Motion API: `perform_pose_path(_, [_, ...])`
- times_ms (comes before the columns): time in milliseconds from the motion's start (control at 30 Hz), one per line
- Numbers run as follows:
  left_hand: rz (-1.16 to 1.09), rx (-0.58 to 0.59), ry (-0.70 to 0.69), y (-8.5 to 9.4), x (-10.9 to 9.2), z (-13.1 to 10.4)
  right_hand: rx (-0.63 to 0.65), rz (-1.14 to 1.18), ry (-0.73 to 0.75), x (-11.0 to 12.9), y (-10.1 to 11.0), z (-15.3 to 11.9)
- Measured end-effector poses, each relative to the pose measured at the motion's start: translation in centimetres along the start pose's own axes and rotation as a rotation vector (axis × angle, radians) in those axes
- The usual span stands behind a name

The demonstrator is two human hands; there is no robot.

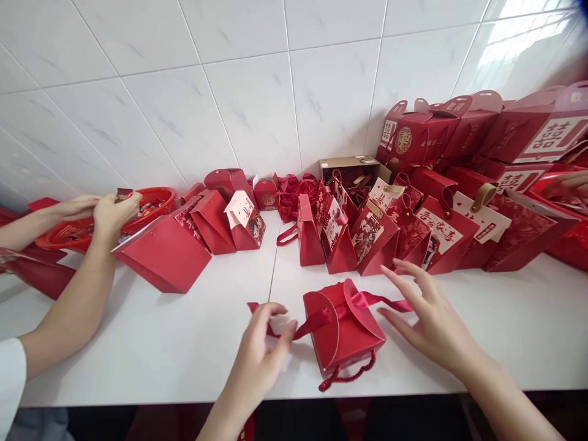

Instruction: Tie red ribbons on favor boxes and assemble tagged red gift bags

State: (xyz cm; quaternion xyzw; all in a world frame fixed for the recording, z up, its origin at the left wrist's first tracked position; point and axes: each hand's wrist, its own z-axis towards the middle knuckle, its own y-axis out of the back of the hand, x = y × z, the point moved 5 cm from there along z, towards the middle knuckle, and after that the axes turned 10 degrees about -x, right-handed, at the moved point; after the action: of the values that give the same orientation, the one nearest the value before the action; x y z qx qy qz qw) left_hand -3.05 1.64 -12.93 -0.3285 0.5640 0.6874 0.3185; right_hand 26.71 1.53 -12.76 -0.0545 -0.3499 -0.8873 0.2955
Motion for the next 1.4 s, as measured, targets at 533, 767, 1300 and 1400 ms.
perform_pose_path(533, [0.051, 0.090, 0.022, -2.9, -1.3, -3.9, 0.039, 0.906, -1.089, 7.1, -3.6, -6.7])
perform_pose_path(767, [-0.850, -0.090, 0.384, -2.2, -0.5, -3.2, -0.377, 1.505, -1.611, 5.0, -4.4, -5.7])
perform_pose_path(1300, [-1.192, -0.157, 0.637, -1.2, 0.0, -1.8, -0.674, 1.398, -1.397, -2.7, 0.1, -3.3])
perform_pose_path(1400, [-1.151, -0.210, 0.542, -0.5, -0.3, -1.3, -0.760, 1.301, -1.342, -3.0, 1.1, -3.3])
